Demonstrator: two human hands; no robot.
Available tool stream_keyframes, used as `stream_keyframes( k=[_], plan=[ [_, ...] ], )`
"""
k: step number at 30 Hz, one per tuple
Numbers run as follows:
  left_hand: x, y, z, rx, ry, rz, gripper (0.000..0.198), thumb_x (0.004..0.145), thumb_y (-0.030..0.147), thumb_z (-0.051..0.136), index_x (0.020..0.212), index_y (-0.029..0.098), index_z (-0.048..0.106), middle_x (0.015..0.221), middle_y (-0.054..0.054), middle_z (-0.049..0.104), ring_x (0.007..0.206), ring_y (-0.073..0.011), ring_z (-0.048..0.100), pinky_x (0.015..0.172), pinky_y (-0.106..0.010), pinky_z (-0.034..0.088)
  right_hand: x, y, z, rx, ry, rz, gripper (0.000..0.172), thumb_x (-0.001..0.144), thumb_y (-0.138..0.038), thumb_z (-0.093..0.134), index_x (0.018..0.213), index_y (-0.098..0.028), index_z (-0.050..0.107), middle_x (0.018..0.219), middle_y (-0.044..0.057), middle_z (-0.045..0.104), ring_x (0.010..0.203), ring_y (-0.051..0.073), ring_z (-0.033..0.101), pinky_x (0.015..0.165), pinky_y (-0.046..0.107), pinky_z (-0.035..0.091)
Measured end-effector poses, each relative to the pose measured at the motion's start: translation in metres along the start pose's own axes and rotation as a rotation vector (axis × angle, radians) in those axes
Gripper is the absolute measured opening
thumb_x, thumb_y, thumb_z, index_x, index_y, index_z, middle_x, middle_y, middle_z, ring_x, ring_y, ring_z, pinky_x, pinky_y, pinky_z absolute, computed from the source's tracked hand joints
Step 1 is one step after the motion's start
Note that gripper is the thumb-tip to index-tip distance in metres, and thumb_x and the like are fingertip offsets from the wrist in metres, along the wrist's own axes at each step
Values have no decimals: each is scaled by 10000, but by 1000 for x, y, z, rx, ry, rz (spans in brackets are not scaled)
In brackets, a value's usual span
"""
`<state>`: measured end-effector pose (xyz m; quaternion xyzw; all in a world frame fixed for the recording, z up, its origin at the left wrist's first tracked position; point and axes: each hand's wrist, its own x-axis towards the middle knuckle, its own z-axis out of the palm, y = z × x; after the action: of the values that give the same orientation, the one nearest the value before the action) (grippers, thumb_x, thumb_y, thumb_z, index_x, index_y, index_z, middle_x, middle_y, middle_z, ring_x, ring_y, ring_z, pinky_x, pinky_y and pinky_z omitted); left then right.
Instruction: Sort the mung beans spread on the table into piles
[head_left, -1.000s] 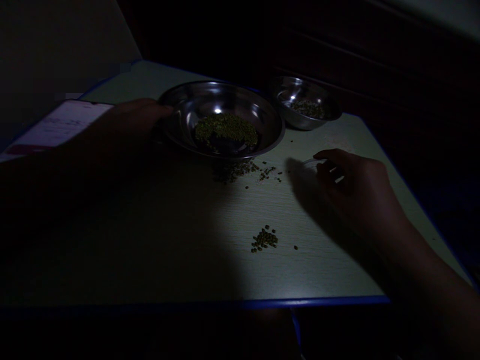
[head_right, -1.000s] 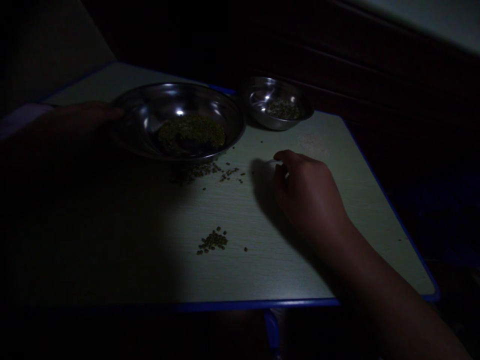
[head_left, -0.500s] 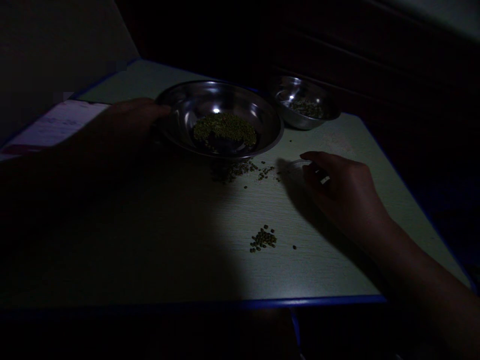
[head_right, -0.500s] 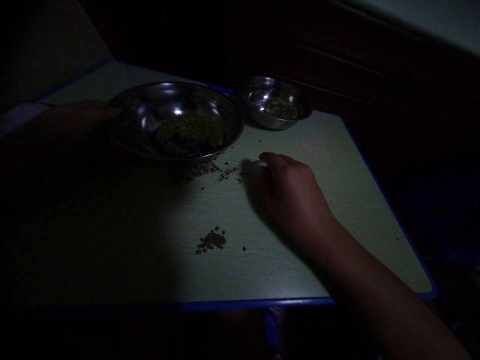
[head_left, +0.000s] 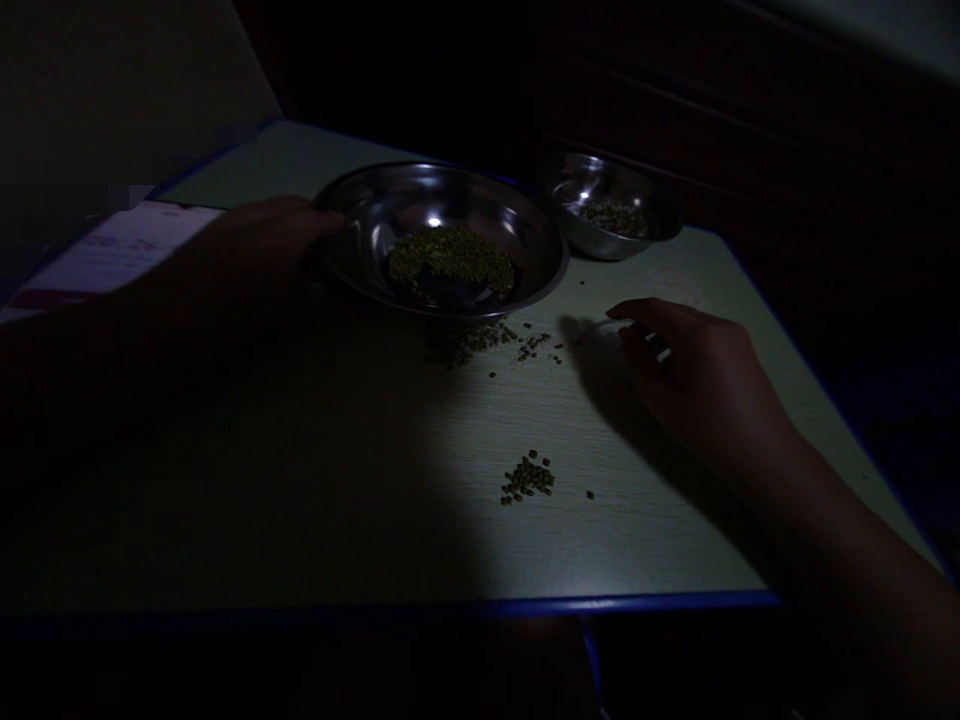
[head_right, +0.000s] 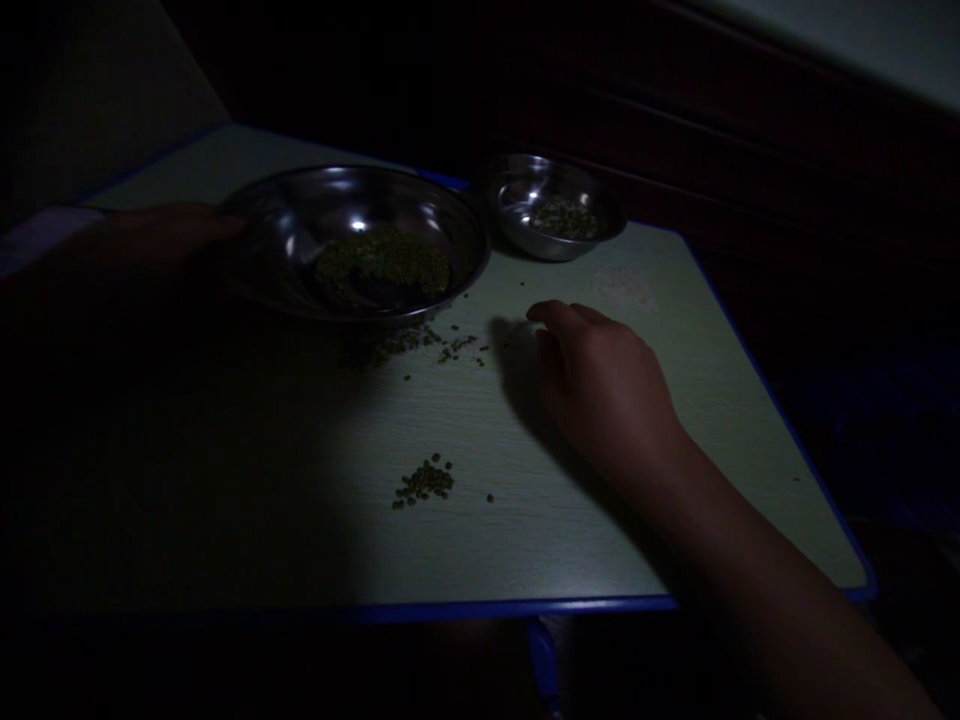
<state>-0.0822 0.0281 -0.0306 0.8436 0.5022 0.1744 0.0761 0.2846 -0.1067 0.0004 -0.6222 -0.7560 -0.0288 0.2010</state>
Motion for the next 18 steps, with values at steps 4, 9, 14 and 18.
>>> stream_keyframes(
  k=[4, 9, 14, 18],
  plan=[
    [2, -2, 0, 17, -8, 19, 749, 832, 737, 280, 1253, 242, 654, 1163, -10, 567, 1303, -413, 642, 1183, -671, 405, -1, -2, -1, 33, -28, -35, 359, 979, -142, 547, 1242, -118, 791, 1042, 169, 842, 750, 268, 770, 641, 360, 521],
    [5, 3, -2, 71, -39, -38, 711, 818, 694, 332, 1210, 201, 663, 1156, -43, 598, 1167, -364, 694, 1063, -625, 549, -2, -3, -2, 33, -14, -120, 350, 992, -135, 551, 1259, -131, 777, 1057, 159, 840, 776, 273, 784, 656, 358, 529],
    [1, 11, -3, 49, -23, -49, 748, 812, 749, 244, 1168, 224, 640, 1107, -4, 568, 1211, -371, 680, 1075, -639, 517, -2, -3, -4, -26, -28, -155, 338, 990, -87, 543, 1246, -136, 759, 1128, 173, 829, 926, 321, 803, 773, 406, 577],
    [2, 5, -1, -21, -39, -36, 755, 852, 710, 213, 1295, 251, 616, 1186, 0, 553, 1321, -414, 632, 1118, -663, 471, -2, -6, -5, -106, -79, -170, 355, 983, -62, 543, 1258, -150, 751, 1129, 169, 821, 950, 327, 797, 794, 416, 585]
  ],
)
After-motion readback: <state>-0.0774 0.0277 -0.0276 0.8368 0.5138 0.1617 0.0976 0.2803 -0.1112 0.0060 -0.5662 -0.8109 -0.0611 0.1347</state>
